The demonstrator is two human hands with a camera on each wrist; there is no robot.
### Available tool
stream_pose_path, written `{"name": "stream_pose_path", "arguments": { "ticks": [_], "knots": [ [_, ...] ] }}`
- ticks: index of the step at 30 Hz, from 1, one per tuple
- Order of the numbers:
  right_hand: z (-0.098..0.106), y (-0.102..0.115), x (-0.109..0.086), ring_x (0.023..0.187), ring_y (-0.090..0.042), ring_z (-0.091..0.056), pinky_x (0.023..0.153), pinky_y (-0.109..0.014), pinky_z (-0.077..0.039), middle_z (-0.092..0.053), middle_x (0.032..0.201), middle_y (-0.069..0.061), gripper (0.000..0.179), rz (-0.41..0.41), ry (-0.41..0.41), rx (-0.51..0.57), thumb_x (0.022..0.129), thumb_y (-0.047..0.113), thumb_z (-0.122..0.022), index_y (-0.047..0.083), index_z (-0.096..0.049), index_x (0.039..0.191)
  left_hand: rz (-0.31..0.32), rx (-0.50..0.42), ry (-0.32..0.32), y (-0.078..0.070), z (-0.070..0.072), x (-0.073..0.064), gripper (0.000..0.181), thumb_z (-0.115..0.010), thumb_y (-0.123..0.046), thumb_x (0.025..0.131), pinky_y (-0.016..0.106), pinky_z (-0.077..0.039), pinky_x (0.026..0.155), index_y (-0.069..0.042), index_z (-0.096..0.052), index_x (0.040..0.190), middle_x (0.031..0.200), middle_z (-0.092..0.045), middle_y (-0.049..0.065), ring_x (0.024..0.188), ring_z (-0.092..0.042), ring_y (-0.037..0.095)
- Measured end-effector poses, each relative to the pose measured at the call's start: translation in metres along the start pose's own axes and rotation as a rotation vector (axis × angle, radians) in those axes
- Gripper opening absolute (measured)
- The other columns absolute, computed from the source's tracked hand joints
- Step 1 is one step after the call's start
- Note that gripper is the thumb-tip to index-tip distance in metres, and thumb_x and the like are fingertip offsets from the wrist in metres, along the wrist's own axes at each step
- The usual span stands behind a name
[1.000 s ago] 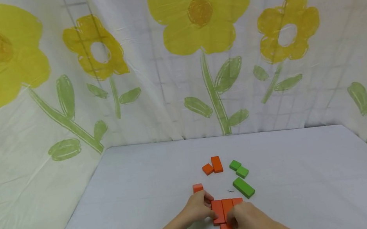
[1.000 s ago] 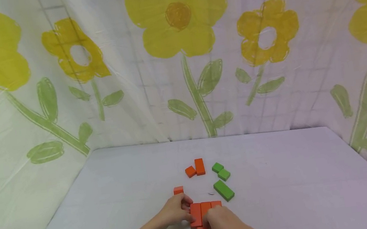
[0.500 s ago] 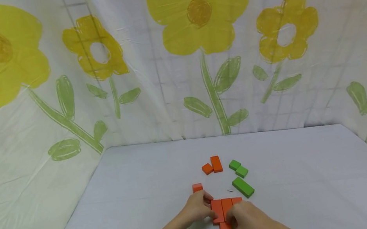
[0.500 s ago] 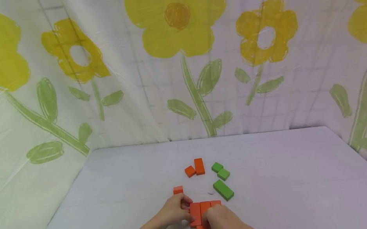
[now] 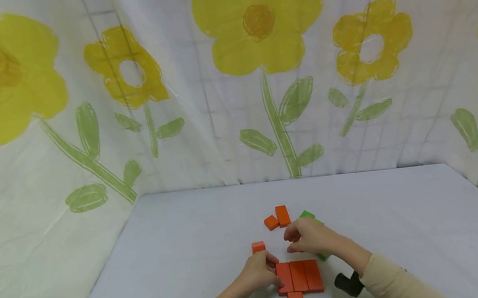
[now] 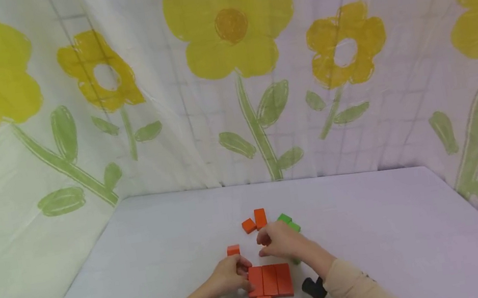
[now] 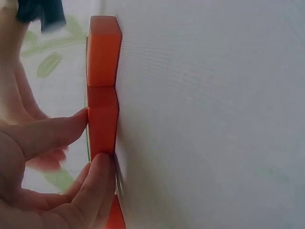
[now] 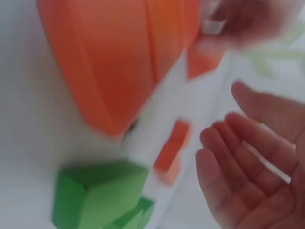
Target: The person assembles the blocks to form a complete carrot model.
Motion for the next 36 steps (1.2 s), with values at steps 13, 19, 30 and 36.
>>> {"name": "stream_pose_path", "arguments": {
  "ticks": [13, 19, 30, 36],
  "knots": [
    [-0.017, -0.028, 0.055, 0.116, -0.038, -0.055, 0.096, -0.048, -0.045, -0.062, 0.120, -0.022, 0.040, 0.137, -0.019, -0.415, 0.081, -0.007, -0.071, -0.007, -0.061, 0.120, -0.004, -0.021, -0.022, 0.001, -0.005, 0.002, 0.034, -0.080, 0.009, 0.066, 0.034, -0.050, 0.068, 0.003, -0.062, 0.094, 0.079, -0.059, 0.005, 0.074, -0.055, 0.018],
    [-0.019, -0.021, 0.064, 0.087, -0.027, -0.061, 0.075, -0.040, -0.051, -0.067, 0.092, -0.011, 0.019, 0.185, -0.058, -0.491, 0.081, -0.005, -0.071, 0.000, -0.069, 0.099, -0.001, -0.008, -0.028, 0.002, -0.002, 0.002, 0.033, -0.080, 0.008, 0.066, 0.035, -0.051, 0.069, 0.003, -0.062, 0.094, 0.080, -0.059, 0.005, 0.075, -0.056, 0.018],
    [-0.003, -0.009, 0.053, 0.063, -0.011, -0.049, 0.059, -0.023, -0.042, -0.058, 0.069, -0.001, 0.016, 0.201, -0.145, -0.274, 0.069, -0.004, -0.074, -0.001, -0.068, 0.084, -0.024, -0.006, -0.031, 0.002, 0.000, 0.001, 0.034, -0.080, 0.008, 0.064, 0.032, -0.050, 0.066, 0.003, -0.062, 0.092, 0.078, -0.059, 0.005, 0.073, -0.056, 0.017],
    [0.006, -0.002, 0.029, 0.074, -0.019, -0.063, 0.066, -0.028, -0.052, -0.068, 0.081, -0.004, 0.022, 0.075, -0.155, -0.084, 0.071, 0.002, -0.079, -0.001, -0.071, 0.091, -0.033, -0.001, -0.027, 0.003, -0.001, 0.001, 0.034, -0.080, 0.008, 0.064, 0.031, -0.050, 0.066, 0.003, -0.062, 0.092, 0.078, -0.058, 0.005, 0.073, -0.055, 0.017]
  ]
}}
Point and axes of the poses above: each hand's wrist, its own x-axis towards the middle knuckle, its own z-axis out of the back of the hand, y = z × x, the point moved 5 cm from there along x, towards the middle knuckle
